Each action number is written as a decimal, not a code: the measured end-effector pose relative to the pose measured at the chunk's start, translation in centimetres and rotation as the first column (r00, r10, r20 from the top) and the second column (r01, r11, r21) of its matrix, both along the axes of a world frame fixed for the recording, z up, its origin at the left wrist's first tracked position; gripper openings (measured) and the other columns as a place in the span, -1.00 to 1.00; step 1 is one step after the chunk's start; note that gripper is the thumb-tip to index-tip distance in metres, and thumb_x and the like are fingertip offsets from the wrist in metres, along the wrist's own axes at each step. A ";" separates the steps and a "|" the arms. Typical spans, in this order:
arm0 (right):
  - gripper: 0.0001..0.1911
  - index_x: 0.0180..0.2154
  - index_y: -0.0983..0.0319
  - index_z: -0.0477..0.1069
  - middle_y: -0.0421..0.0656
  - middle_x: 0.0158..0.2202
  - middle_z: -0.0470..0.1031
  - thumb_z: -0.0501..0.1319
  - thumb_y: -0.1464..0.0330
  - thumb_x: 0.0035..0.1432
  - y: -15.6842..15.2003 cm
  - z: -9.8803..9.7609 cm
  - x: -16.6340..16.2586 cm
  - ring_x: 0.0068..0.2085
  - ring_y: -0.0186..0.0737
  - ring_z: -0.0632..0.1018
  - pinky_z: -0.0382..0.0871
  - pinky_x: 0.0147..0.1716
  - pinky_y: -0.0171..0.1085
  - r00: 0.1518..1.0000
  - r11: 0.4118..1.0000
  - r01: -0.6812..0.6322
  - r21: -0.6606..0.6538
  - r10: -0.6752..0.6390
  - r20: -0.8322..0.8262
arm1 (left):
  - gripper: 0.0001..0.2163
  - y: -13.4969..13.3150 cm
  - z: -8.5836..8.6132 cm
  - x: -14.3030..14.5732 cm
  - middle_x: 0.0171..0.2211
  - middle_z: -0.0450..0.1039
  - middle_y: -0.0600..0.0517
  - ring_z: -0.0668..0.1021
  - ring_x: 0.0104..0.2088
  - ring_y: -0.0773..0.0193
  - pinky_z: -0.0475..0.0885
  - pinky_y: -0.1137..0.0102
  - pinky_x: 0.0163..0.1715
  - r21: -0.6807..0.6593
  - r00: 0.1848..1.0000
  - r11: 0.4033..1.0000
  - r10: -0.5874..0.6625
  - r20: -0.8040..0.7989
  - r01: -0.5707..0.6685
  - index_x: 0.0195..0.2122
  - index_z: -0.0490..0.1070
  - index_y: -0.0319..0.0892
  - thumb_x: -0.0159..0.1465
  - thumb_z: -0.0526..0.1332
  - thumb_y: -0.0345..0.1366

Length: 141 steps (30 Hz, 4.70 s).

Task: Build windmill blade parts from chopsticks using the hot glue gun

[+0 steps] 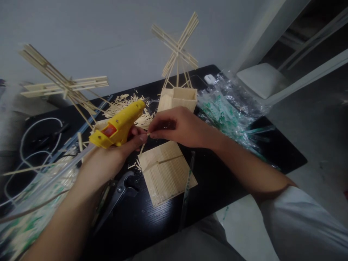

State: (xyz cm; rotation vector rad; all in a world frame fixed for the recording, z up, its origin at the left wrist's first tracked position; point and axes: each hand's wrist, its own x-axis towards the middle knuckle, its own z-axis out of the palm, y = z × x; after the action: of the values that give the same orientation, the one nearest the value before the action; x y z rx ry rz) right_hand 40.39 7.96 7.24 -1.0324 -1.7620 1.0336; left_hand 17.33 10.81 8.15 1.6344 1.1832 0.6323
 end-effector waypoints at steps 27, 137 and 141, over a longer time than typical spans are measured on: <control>-0.96 -0.20 0.27 0.65 -0.15 -0.24 0.72 0.41 0.45 0.28 -0.2 0.3 0.0 -0.16 -0.19 0.69 0.51 -0.10 -0.22 0.999 1.000 0.018 -0.013 -0.017 0.033 | -0.75 0.1 -0.3 0.2 -0.35 0.52 0.12 0.56 -0.35 0.30 0.51 0.43 -0.34 0.034 0.999 0.999 0.042 0.016 -0.042 -0.35 0.41 -0.06 0.20 0.49 -0.17; -0.96 -0.22 0.26 0.65 -0.17 -0.26 0.71 0.40 0.44 0.27 -0.1 0.1 -0.1 -0.19 -0.22 0.67 0.52 -0.14 -0.23 1.000 1.000 0.008 -0.001 -0.007 0.025 | -0.75 0.3 -0.3 0.0 -0.33 0.52 0.10 0.54 -0.40 0.32 0.53 0.44 -0.39 0.086 0.994 0.996 -0.017 -0.104 0.026 -0.31 0.42 -0.07 0.26 0.42 -0.07; -0.97 -0.22 0.27 0.65 -0.17 -0.26 0.71 0.40 0.45 0.28 -0.1 0.1 -0.1 -0.20 -0.22 0.67 0.52 -0.14 -0.22 1.000 1.000 0.013 0.000 -0.013 0.029 | -0.76 0.2 -0.2 0.0 -0.35 0.51 0.09 0.53 -0.40 0.32 0.52 0.45 -0.40 0.074 0.993 0.997 -0.012 -0.120 0.021 -0.33 0.42 -0.08 0.25 0.41 -0.09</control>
State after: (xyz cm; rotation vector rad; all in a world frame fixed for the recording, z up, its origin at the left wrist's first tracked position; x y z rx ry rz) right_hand 40.26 7.85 7.35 -1.0623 -1.7758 1.0157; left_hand 17.37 11.02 7.99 1.7650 1.2437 0.5813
